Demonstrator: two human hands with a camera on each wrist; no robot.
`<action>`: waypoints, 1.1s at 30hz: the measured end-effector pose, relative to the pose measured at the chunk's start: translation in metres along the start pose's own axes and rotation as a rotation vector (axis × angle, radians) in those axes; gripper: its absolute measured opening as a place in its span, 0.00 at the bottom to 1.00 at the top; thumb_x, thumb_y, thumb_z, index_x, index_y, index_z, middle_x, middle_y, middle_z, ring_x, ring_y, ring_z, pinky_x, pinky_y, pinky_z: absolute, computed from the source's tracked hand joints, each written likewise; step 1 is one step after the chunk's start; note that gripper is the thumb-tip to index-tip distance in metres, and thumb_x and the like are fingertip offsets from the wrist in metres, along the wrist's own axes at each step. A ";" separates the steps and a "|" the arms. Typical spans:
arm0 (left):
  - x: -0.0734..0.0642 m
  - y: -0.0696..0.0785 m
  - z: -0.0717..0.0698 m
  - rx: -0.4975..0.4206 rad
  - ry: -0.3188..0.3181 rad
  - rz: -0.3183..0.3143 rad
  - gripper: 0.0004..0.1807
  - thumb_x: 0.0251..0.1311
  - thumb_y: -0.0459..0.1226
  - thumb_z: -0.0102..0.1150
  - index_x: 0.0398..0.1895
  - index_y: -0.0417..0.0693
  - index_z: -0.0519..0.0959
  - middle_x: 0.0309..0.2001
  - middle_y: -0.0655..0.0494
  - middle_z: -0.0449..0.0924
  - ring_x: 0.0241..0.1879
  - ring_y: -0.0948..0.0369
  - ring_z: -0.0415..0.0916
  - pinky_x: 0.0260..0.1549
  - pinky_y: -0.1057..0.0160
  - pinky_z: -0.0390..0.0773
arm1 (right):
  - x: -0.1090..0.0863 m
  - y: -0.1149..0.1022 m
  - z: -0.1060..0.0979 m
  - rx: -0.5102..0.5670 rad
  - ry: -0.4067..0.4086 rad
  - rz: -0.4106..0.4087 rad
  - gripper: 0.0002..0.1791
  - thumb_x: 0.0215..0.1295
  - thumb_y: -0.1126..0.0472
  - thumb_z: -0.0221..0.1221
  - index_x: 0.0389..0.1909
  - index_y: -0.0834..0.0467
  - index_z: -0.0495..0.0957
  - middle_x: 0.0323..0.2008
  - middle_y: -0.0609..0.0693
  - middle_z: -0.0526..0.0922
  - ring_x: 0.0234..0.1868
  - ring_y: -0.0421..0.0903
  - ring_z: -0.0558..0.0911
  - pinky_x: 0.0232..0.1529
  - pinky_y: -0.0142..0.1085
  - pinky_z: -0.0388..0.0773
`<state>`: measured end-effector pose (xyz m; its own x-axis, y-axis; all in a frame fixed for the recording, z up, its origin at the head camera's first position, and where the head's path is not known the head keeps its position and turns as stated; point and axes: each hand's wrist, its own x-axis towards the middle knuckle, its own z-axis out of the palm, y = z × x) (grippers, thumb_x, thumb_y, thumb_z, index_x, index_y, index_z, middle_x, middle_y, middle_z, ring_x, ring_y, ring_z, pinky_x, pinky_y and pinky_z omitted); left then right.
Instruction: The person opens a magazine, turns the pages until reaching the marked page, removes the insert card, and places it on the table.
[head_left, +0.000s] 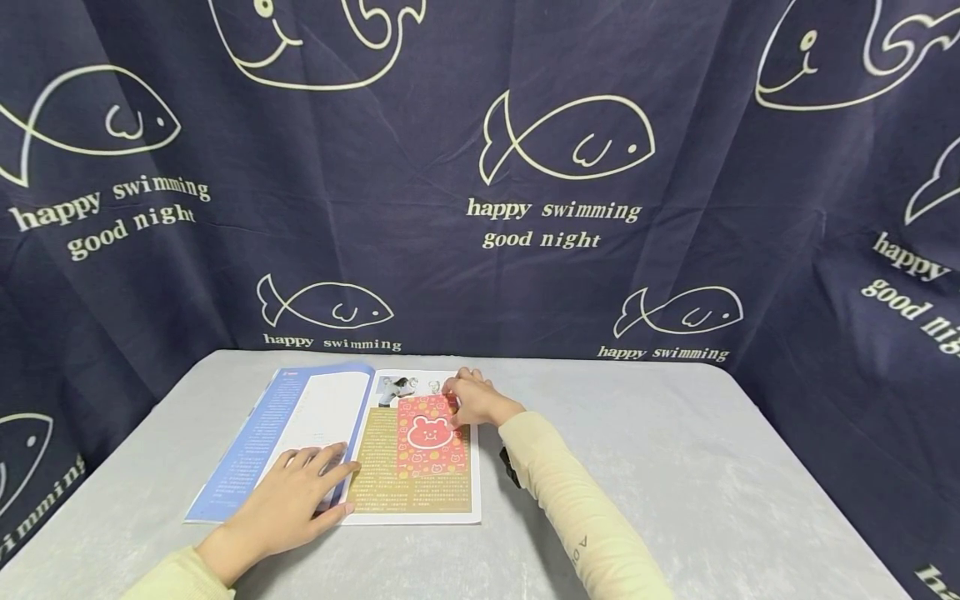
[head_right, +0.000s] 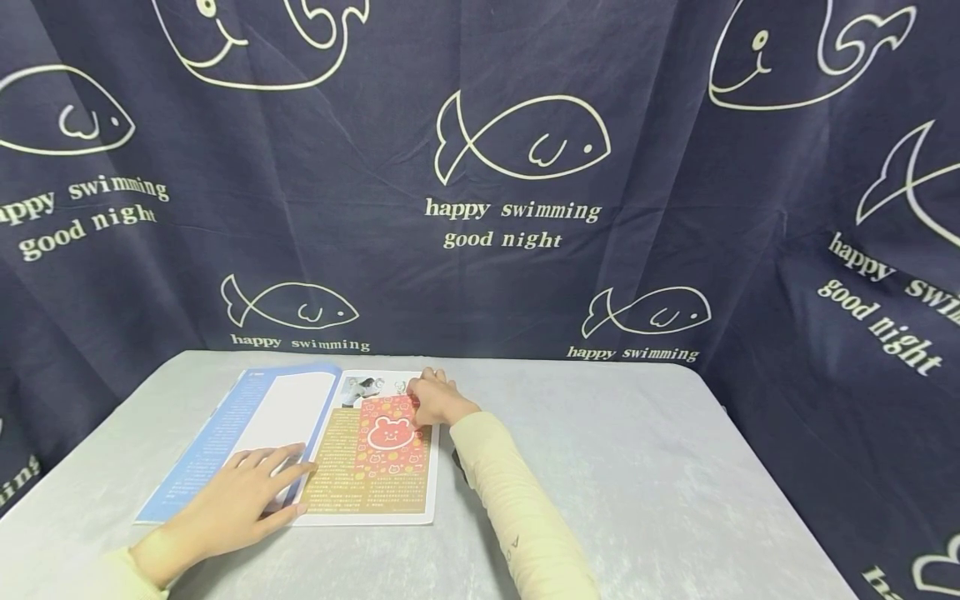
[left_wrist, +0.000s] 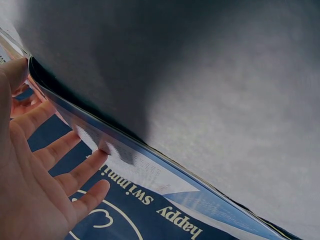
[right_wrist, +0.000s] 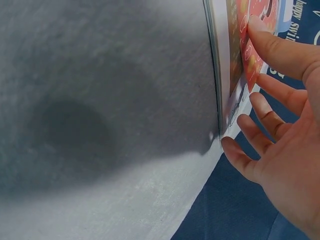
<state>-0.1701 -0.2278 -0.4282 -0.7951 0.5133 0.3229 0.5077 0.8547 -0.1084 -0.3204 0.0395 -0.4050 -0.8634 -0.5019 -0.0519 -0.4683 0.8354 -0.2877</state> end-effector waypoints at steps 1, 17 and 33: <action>0.000 0.000 0.000 0.000 0.006 0.003 0.24 0.52 0.57 0.56 0.50 0.59 0.76 0.53 0.49 0.73 0.48 0.49 0.73 0.48 0.48 0.68 | 0.000 0.000 0.000 0.004 0.002 0.004 0.28 0.42 0.58 0.70 0.49 0.55 0.75 0.45 0.51 0.70 0.47 0.48 0.64 0.48 0.43 0.64; 0.000 0.000 -0.001 -0.003 0.002 0.005 0.24 0.53 0.57 0.55 0.50 0.59 0.76 0.54 0.49 0.73 0.49 0.50 0.73 0.48 0.48 0.68 | -0.002 0.000 -0.003 0.059 -0.009 0.007 0.31 0.43 0.59 0.70 0.52 0.57 0.73 0.44 0.51 0.72 0.49 0.49 0.68 0.50 0.44 0.63; 0.000 0.001 -0.002 -0.008 -0.013 -0.008 0.24 0.53 0.57 0.55 0.50 0.59 0.76 0.54 0.48 0.73 0.49 0.50 0.72 0.48 0.48 0.68 | -0.004 0.000 -0.004 0.124 0.033 -0.021 0.29 0.44 0.61 0.69 0.50 0.59 0.73 0.42 0.52 0.74 0.46 0.48 0.72 0.50 0.47 0.67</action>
<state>-0.1690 -0.2272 -0.4269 -0.8033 0.5078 0.3112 0.5044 0.8579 -0.0980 -0.3174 0.0426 -0.4010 -0.8603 -0.5096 -0.0137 -0.4613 0.7896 -0.4046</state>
